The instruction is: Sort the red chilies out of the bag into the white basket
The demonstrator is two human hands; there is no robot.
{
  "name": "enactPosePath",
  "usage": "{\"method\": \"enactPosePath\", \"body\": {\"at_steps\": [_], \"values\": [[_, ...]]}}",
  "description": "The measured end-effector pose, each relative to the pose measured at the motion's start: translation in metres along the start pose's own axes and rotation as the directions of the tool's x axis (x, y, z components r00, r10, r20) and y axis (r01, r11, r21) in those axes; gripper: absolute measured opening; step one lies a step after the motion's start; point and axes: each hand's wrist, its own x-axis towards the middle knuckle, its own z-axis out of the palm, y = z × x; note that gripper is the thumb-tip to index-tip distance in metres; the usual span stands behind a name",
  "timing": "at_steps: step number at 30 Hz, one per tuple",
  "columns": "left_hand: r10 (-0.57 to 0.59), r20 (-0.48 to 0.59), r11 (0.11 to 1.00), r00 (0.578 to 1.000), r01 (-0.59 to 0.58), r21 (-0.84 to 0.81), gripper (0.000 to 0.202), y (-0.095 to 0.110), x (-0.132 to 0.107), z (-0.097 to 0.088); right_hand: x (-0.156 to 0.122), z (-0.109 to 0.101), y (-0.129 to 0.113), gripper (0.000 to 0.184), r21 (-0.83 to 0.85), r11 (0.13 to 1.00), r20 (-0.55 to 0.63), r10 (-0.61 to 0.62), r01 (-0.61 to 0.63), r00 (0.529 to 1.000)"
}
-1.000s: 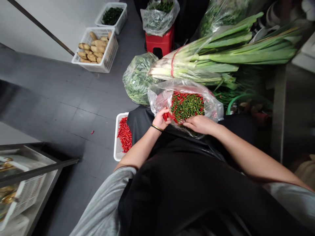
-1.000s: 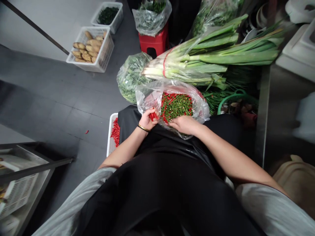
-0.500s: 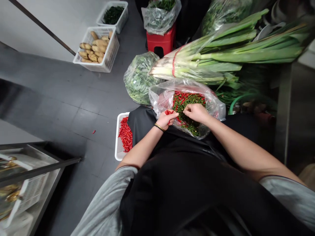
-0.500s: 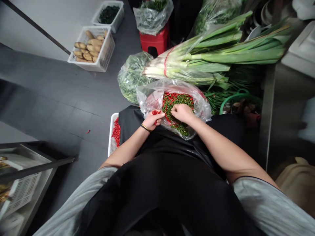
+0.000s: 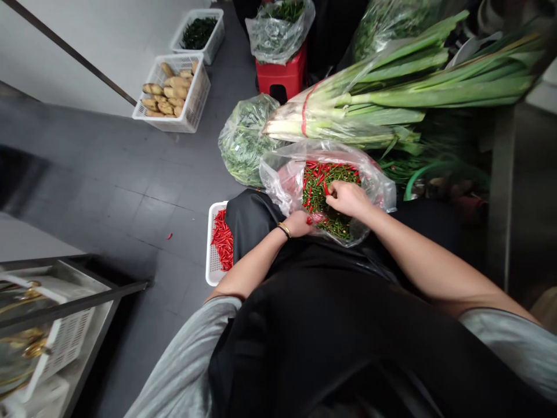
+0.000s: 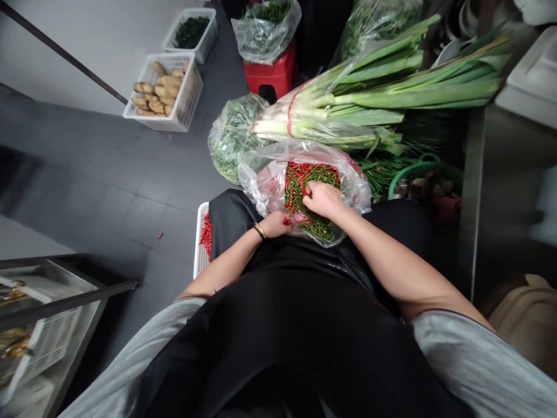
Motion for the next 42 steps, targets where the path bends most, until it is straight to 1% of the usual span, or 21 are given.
{"method": "enactPosePath", "body": {"at_steps": [3, 5, 7, 10, 12, 14, 17, 19, 22, 23, 25, 26, 27, 28, 29, 31, 32, 34, 38, 40, 42], "values": [[0.144, -0.087, 0.986, 0.986, -0.15, -0.065, 0.028, 0.014, 0.005, -0.001, -0.01, -0.015, -0.006, 0.028, -0.006, 0.996, 0.054, -0.092, 0.093, 0.994], [0.176, -0.116, 0.959, 0.977, -0.197, -0.202, 0.034, 0.022, 0.007, 0.003, -0.016, -0.015, -0.017, 0.031, -0.007, 0.992, 0.06, -0.126, 0.127, 0.99], [0.131, -0.082, 0.926, 0.988, -0.152, -0.345, 0.038, 0.027, 0.008, 0.006, -0.02, -0.01, -0.025, 0.029, 0.076, 0.991, 0.005, -0.11, 0.109, 0.994], [0.031, -0.033, 0.85, 0.999, -0.044, -0.524, 0.043, 0.029, 0.007, 0.007, -0.023, -0.001, -0.024, 0.022, 0.358, 0.927, -0.017, -0.113, 0.111, 0.993], [-0.023, -0.027, 0.808, 0.999, 0.002, -0.589, 0.045, 0.029, 0.006, 0.005, -0.025, 0.006, -0.02, 0.028, 0.488, 0.857, -0.022, -0.177, 0.166, 0.984], [-0.057, 0.004, 0.783, 0.998, 0.047, -0.62, 0.046, 0.028, 0.004, 0.001, -0.029, 0.011, -0.015, 0.036, 0.485, 0.837, -0.082, -0.246, 0.254, 0.966], [-0.059, 0.141, 0.776, 0.988, 0.134, -0.616, 0.046, 0.026, 0.0, -0.002, -0.036, 0.014, -0.011, 0.041, 0.375, 0.832, -0.166, -0.374, 0.409, 0.913], [-0.05, 0.213, 0.783, 0.976, 0.171, -0.598, 0.045, 0.025, -0.003, -0.003, -0.042, 0.011, -0.01, 0.043, 0.348, 0.797, -0.153, -0.472, 0.494, 0.868], [-0.032, 0.258, 0.795, 0.966, 0.181, -0.578, 0.045, 0.022, -0.005, -0.001, -0.05, 0.003, -0.015, 0.045, 0.386, 0.735, -0.104, -0.565, 0.557, 0.818], [-0.034, 0.255, 0.799, 0.966, 0.179, -0.574, 0.044, 0.021, -0.004, -0.001, -0.052, 0.001, -0.018, 0.045, 0.406, 0.711, -0.071, -0.601, 0.573, 0.796], [-0.072, 0.188, 0.815, 0.979, 0.167, -0.556, 0.042, 0.016, 0.001, 0.0, -0.052, -0.005, -0.024, 0.044, 0.418, 0.669, 0.04, -0.689, 0.615, 0.723], [-0.1, 0.119, 0.832, 0.988, 0.149, -0.534, 0.04, 0.013, 0.004, 0.0, -0.05, -0.007, -0.026, 0.042, 0.393, 0.67, 0.118, -0.716, 0.63, 0.688], [-0.121, 0.033, 0.859, 0.992, 0.121, -0.497, 0.038, 0.009, 0.008, 0.0, -0.046, -0.009, -0.027, 0.039, 0.332, 0.701, 0.203, -0.706, 0.631, 0.678], [-0.125, -0.053, 0.891, 0.991, 0.089, -0.446, 0.034, 0.006, 0.011, 0.0, -0.041, -0.011, -0.026, 0.034, 0.232, 0.761, 0.279, -0.648, 0.605, 0.708], [-0.112, -0.122, 0.922, 0.986, 0.057, -0.382, 0.03, 0.002, 0.015, 0.0, -0.033, -0.012, -0.024, 0.028, 0.099, 0.831, 0.322, -0.547, 0.547, 0.773], [-0.072, -0.201, 0.969, 0.977, 0.021, -0.245, 0.021, -0.004, 0.019, 0.0, -0.016, -0.01, -0.021, 0.029, -0.151, 0.916, 0.281, -0.322, 0.373, 0.904], [-0.064, -0.218, 0.983, 0.974, 0.023, -0.184, 0.019, -0.006, 0.02, -0.001, -0.008, -0.007, -0.021, 0.035, -0.223, 0.924, 0.233, -0.258, 0.31, 0.938], [-0.068, -0.222, 0.995, 0.973, 0.049, -0.091, 0.018, -0.007, 0.02, -0.003, 0.005, 0.005, -0.026, 0.042, -0.263, 0.922, 0.201, -0.236, 0.284, 0.951], [-0.106, -0.144, 0.994, 0.984, 0.106, -0.002, 0.018, 0.0, 0.013, -0.008, 0.012, 0.034, -0.042, 0.043, -0.22, 0.924, 0.345, -0.225, 0.312, 0.911], [-0.147, -0.148, 0.989, 0.978, 0.15, 0.009, 0.018, 0.004, 0.01, -0.01, 0.009, 0.041, -0.039, 0.042, -0.226, 0.917, 0.385, -0.226, 0.329, 0.895], [-0.178, -0.164, 0.984, 0.97, 0.18, -0.004, 0.017, 0.007, 0.007, -0.01, 0.006, 0.038, -0.024, 0.041, -0.222, 0.9, 0.377, -0.275, 0.374, 0.884]]}}
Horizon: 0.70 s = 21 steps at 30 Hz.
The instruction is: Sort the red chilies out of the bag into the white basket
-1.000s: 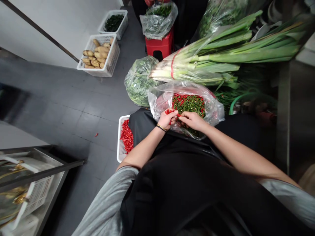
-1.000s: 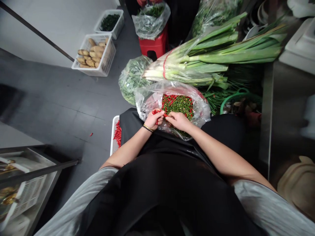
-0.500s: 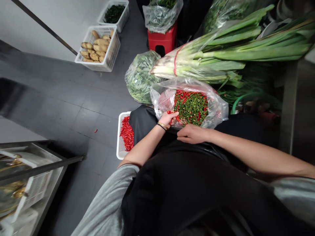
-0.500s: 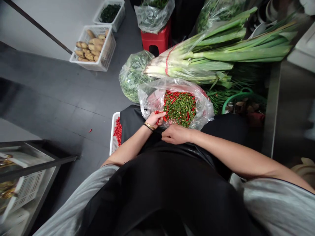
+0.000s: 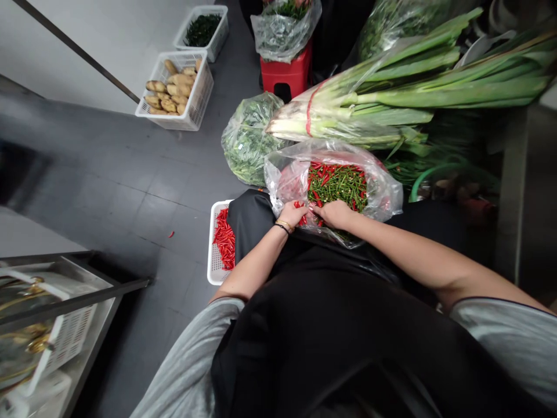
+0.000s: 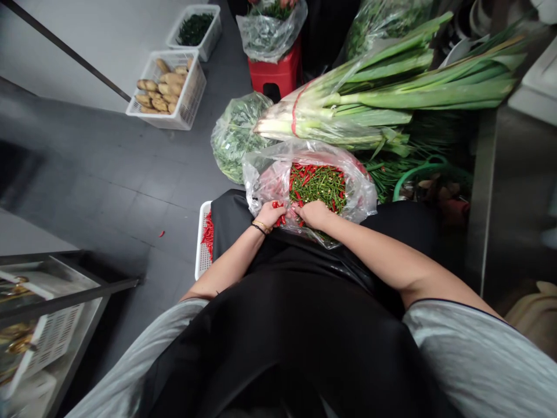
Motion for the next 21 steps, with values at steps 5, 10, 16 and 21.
{"method": "enactPosePath", "body": {"at_steps": [5, 10, 16, 21], "values": [[0.007, 0.074, 0.965, 0.997, 0.013, -0.261, 0.013, 0.005, -0.002, -0.004, -0.03, -0.005, 0.054, 0.033, 0.192, 0.978, -0.296, -0.025, 0.086, 0.955], [0.004, 0.33, 0.834, 0.944, 0.179, -0.522, 0.022, 0.012, -0.004, -0.011, -0.049, -0.011, 0.093, 0.049, 0.221, 0.973, -0.345, 0.145, -0.069, 0.928], [0.055, 0.426, 0.748, 0.903, 0.245, -0.617, 0.036, 0.01, -0.002, -0.013, -0.073, -0.013, 0.087, 0.034, 0.207, 0.925, -0.395, 0.376, -0.317, 0.838], [0.07, 0.421, 0.742, 0.904, 0.235, -0.628, 0.035, 0.013, -0.005, -0.009, -0.048, -0.01, 0.064, 0.045, 0.264, 0.876, -0.312, 0.473, -0.403, 0.824]]}}
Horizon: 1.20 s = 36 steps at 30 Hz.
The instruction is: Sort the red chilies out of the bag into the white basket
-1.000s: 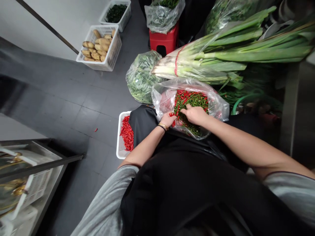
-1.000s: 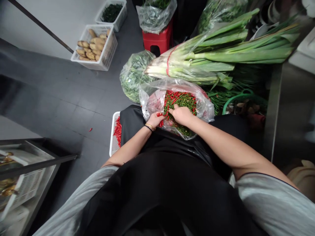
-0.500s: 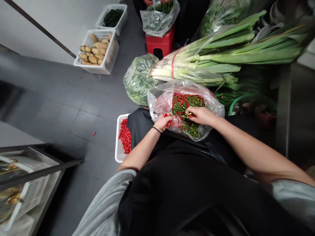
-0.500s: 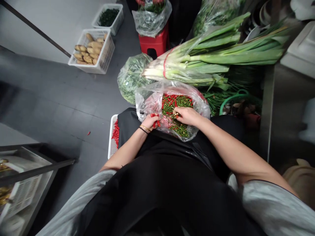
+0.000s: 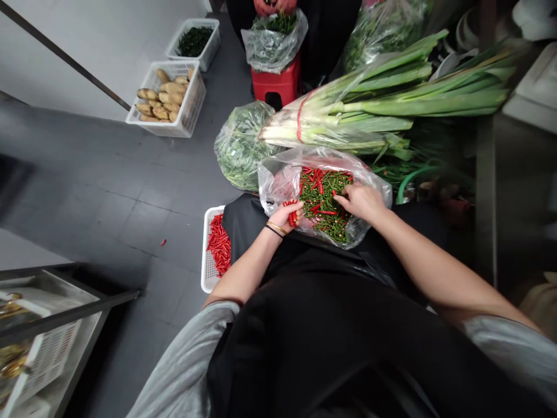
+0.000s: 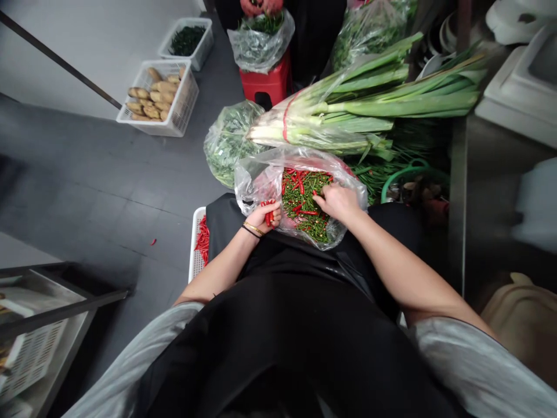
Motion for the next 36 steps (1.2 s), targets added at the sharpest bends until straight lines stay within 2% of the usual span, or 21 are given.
{"method": "enactPosePath", "body": {"at_steps": [2, 4, 6, 7, 8, 9, 11, 12, 13, 14, 16, 19, 22, 24, 27, 29, 31, 32, 34, 36], "values": [[0.016, -0.018, 0.999, 1.0, -0.015, 0.033, 0.035, 0.0, -0.002, 0.003, 0.013, 0.006, -0.007, 0.046, -0.006, 0.999, 0.008, 0.043, -0.043, 0.999], [0.026, -0.021, 0.998, 0.999, -0.024, 0.065, 0.036, 0.0, -0.005, 0.004, 0.024, 0.006, -0.008, 0.038, 0.024, 0.997, 0.0, 0.073, -0.073, 0.997], [0.029, -0.008, 0.996, 1.0, -0.028, 0.087, 0.038, -0.001, -0.006, 0.005, 0.028, 0.002, -0.005, 0.025, 0.142, 0.985, -0.005, 0.103, -0.102, 0.995], [0.028, 0.001, 0.995, 1.0, -0.028, 0.097, 0.039, -0.002, -0.005, 0.006, 0.026, -0.001, -0.003, 0.02, 0.252, 0.96, 0.012, 0.125, -0.124, 0.992], [0.026, 0.009, 0.994, 1.0, -0.027, 0.11, 0.039, -0.003, -0.005, 0.007, 0.022, -0.004, -0.002, 0.016, 0.398, 0.905, 0.054, 0.14, -0.15, 0.989], [0.025, 0.015, 0.991, 1.0, -0.026, 0.129, 0.04, -0.004, -0.004, 0.009, 0.016, -0.006, -0.003, 0.016, 0.56, 0.809, 0.114, 0.139, -0.179, 0.984], [0.017, 0.035, 0.982, 0.999, -0.023, 0.189, 0.041, -0.009, -0.002, 0.013, -0.001, -0.007, -0.012, 0.023, 0.823, 0.52, 0.231, 0.064, -0.23, 0.971], [0.007, 0.053, 0.974, 0.999, -0.018, 0.224, 0.042, -0.011, -0.001, 0.015, -0.01, -0.005, -0.019, 0.027, 0.894, 0.38, 0.254, 0.008, -0.238, 0.967], [-0.012, 0.079, 0.966, 0.997, -0.009, 0.257, 0.043, -0.013, -0.001, 0.016, -0.019, -0.003, -0.027, 0.032, 0.933, 0.277, 0.249, -0.039, -0.229, 0.968], [-0.038, 0.111, 0.958, 0.993, 0.005, 0.285, 0.044, -0.014, -0.001, 0.016, -0.026, 0.0, -0.035, 0.035, 0.954, 0.219, 0.227, -0.075, -0.206, 0.971], [-0.091, 0.174, 0.945, 0.981, 0.03, 0.325, 0.046, -0.015, -0.001, 0.015, -0.034, 0.003, -0.046, 0.039, 0.968, 0.193, 0.185, -0.127, -0.159, 0.974], [-0.113, 0.212, 0.923, 0.971, 0.023, 0.384, 0.046, -0.014, -0.004, 0.009, -0.034, 0.001, -0.05, 0.041, 0.97, 0.207, 0.165, -0.19, -0.125, 0.968], [-0.1, 0.186, 0.863, 0.977, -0.008, 0.506, 0.044, -0.012, -0.007, 0.006, -0.029, -0.005, -0.044, 0.042, 0.96, 0.263, 0.157, -0.217, -0.097, 0.964], [-0.067, 0.167, 0.829, 0.984, -0.038, 0.557, 0.042, -0.012, -0.009, 0.008, -0.028, -0.008, -0.041, 0.043, 0.946, 0.312, 0.167, -0.248, -0.084, 0.954], [0.024, 0.146, 0.828, 0.989, -0.102, 0.552, 0.04, -0.014, -0.011, 0.013, -0.031, -0.011, -0.042, 0.047, 0.93, 0.363, 0.173, -0.273, -0.066, 0.946], [0.061, 0.135, 0.852, 0.989, -0.122, 0.509, 0.039, -0.015, -0.011, 0.019, -0.036, -0.014, -0.045, 0.046, 0.877, 0.478, 0.076, -0.238, 0.049, 0.968], [0.051, 0.124, 0.913, 0.991, -0.097, 0.396, 0.038, -0.013, -0.011, 0.026, -0.04, -0.02, -0.047, 0.043, 0.702, 0.681, -0.108, -0.186, 0.207, 0.977], [0.035, 0.117, 0.946, 0.993, -0.071, 0.316, 0.038, -0.011, -0.011, 0.029, -0.042, -0.023, -0.047, 0.041, 0.578, 0.777, -0.196, -0.166, 0.251, 0.966], [0.005, 0.112, 0.987, 0.994, -0.023, 0.158, 0.034, -0.005, -0.012, 0.034, -0.043, -0.029, -0.045, 0.038, 0.347, 0.909, -0.294, -0.129, 0.232, 0.947], [0.016, 0.122, 0.998, 0.992, -0.023, 0.051, 0.03, 0.003, -0.015, 0.034, -0.04, -0.03, -0.042, 0.038, 0.183, 0.972, -0.264, -0.092, 0.144, 0.96]]}}
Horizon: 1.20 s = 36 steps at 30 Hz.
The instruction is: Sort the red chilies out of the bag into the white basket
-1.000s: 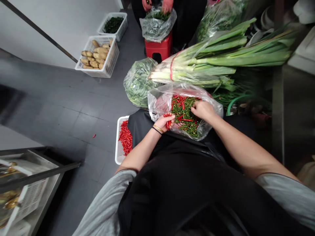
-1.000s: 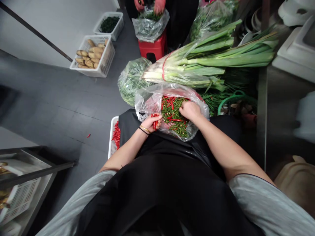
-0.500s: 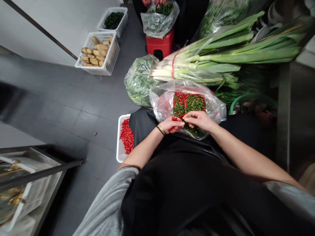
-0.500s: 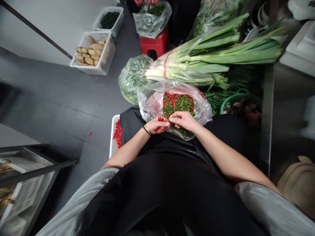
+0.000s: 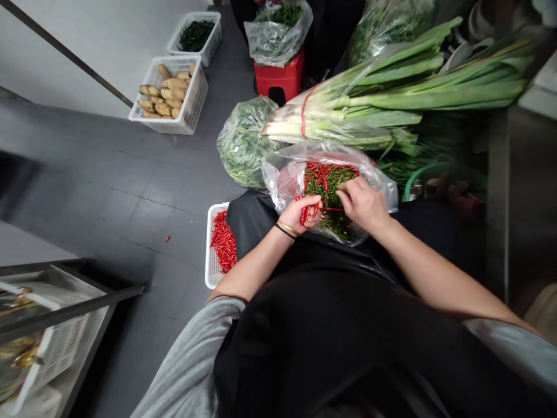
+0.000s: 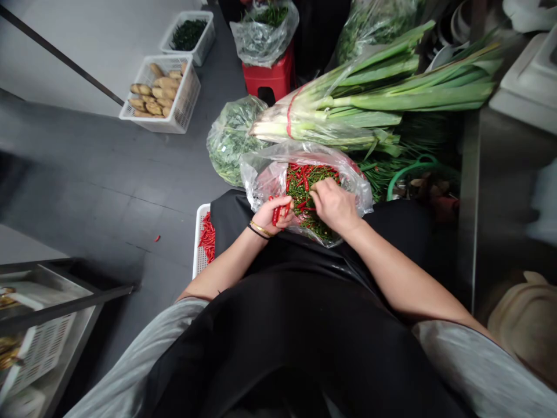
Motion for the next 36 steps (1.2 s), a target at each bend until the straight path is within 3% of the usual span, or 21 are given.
{"method": "enactPosePath", "body": {"at_steps": [2, 5, 8, 10, 15, 17, 20, 22, 25, 27, 28, 30, 31, 32, 34, 36], "values": [[0.05, 0.006, 0.997, 0.999, -0.05, -0.062, 0.026, 0.006, -0.004, -0.005, 0.003, 0.007, 0.004, 0.039, -0.143, 0.99, 0.14, 0.017, 0.003, 0.99], [0.102, 0.011, 0.992, 0.995, -0.1, -0.083, 0.023, 0.007, -0.011, -0.015, 0.006, 0.031, 0.007, 0.038, -0.26, 0.96, 0.398, 0.008, 0.104, 0.917], [0.104, 0.047, 0.994, 0.993, -0.102, -0.038, 0.03, 0.003, -0.012, -0.021, 0.009, 0.047, 0.01, 0.035, -0.304, 0.942, 0.508, 0.037, 0.139, 0.861], [0.098, 0.038, 0.995, 0.994, -0.098, -0.003, 0.037, -0.001, -0.009, -0.021, 0.01, 0.044, 0.01, 0.034, -0.297, 0.947, 0.491, 0.038, 0.126, 0.871], [0.174, -0.183, 0.976, 0.968, -0.145, 0.161, 0.044, -0.014, 0.005, -0.008, 0.008, 0.013, -0.005, 0.031, -0.05, 0.991, 0.361, -0.095, 0.121, 0.928], [0.234, -0.193, 0.962, 0.953, -0.198, 0.189, 0.043, -0.018, 0.007, -0.004, 0.004, 0.008, -0.011, 0.027, 0.146, 0.985, 0.343, -0.137, 0.091, 0.929], [0.262, -0.194, 0.96, 0.945, -0.234, 0.156, 0.042, -0.019, 0.006, -0.003, -0.003, 0.014, -0.013, 0.029, 0.458, 0.889, 0.341, -0.168, -0.007, 0.925], [0.248, -0.201, 0.966, 0.948, -0.228, 0.12, 0.042, -0.017, 0.004, -0.004, -0.007, 0.019, -0.013, 0.036, 0.553, 0.833, 0.329, -0.189, -0.027, 0.925], [0.199, -0.16, 0.979, 0.967, -0.188, 0.081, 0.043, -0.015, 0.001, -0.007, -0.012, 0.02, -0.014, 0.041, 0.567, 0.82, 0.232, -0.258, 0.085, 0.938], [0.124, -0.086, 0.99, 0.989, -0.117, 0.082, 0.042, -0.014, -0.001, -0.01, -0.014, 0.015, -0.012, 0.041, 0.54, 0.814, 0.21, -0.375, 0.213, 0.903], [0.095, -0.059, 0.993, 0.994, -0.09, 0.079, 0.04, -0.013, -0.001, -0.012, -0.014, 0.011, -0.009, 0.041, 0.514, 0.815, 0.258, -0.444, 0.267, 0.858], [0.09, -0.048, 0.996, 0.995, -0.088, 0.034, 0.037, -0.009, -0.002, -0.018, -0.012, 0.006, -0.001, 0.036, 0.39, 0.863, 0.466, -0.486, 0.321, 0.74], [0.112, -0.065, 0.993, 0.992, -0.113, -0.013, 0.036, -0.007, -0.002, -0.02, -0.011, 0.005, 0.003, 0.032, 0.272, 0.907, 0.579, -0.422, 0.322, 0.698], [0.137, -0.088, 0.988, 0.987, -0.143, -0.066, 0.036, -0.004, -0.002, -0.023, -0.009, 0.006, 0.007, 0.029, 0.125, 0.941, 0.646, -0.317, 0.313, 0.694], [0.144, -0.12, 0.977, 0.982, -0.16, -0.139, 0.034, 0.002, -0.001, -0.026, -0.003, 0.014, 0.008, 0.03, -0.14, 0.951, 0.613, -0.135, 0.276, 0.778], [0.103, -0.143, 0.982, 0.984, -0.124, -0.146, 0.031, 0.005, -0.001, -0.027, 0.005, 0.029, 0.002, 0.036, -0.229, 0.934, 0.503, -0.13, 0.276, 0.855]]}}
